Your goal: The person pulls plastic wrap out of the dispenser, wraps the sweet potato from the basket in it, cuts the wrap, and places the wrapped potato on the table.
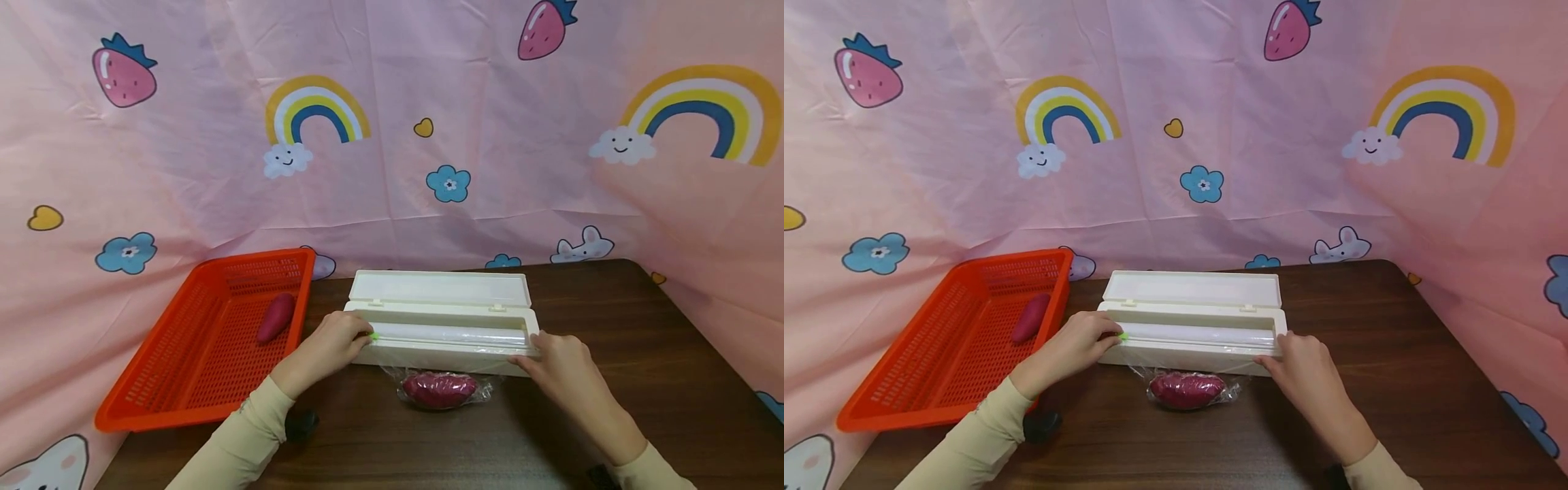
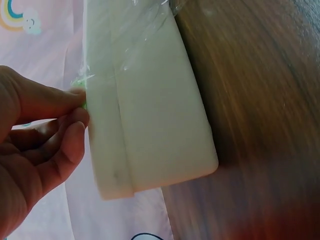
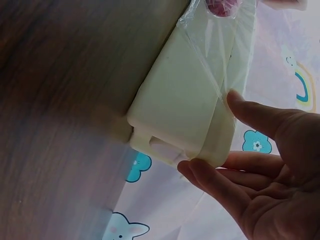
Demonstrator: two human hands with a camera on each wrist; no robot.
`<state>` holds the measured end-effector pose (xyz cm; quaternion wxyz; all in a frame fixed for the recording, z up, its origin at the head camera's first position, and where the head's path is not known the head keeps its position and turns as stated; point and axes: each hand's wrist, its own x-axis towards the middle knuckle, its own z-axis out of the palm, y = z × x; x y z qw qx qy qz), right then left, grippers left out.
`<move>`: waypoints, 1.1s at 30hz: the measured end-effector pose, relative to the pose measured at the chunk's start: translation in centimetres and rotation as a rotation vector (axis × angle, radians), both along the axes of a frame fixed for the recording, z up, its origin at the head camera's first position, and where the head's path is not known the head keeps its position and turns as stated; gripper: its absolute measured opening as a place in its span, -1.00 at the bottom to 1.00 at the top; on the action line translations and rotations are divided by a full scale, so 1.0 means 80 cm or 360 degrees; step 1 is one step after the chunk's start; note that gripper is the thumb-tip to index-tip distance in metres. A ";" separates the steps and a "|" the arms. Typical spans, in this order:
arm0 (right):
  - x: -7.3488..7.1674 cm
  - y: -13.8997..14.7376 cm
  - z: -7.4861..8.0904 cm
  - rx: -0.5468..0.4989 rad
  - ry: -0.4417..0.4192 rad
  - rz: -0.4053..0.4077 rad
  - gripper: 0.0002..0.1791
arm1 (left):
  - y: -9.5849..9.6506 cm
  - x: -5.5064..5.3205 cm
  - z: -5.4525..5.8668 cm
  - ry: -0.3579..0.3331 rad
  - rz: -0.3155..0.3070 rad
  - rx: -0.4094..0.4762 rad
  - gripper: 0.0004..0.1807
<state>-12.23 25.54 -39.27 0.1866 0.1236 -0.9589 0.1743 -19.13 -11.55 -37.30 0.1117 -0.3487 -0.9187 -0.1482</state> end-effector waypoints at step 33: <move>0.000 -0.002 -0.003 -0.0045 0.0020 -0.0041 -0.59 | 0.031 -0.002 -0.007 0.0010 -0.0098 0.0094 -0.96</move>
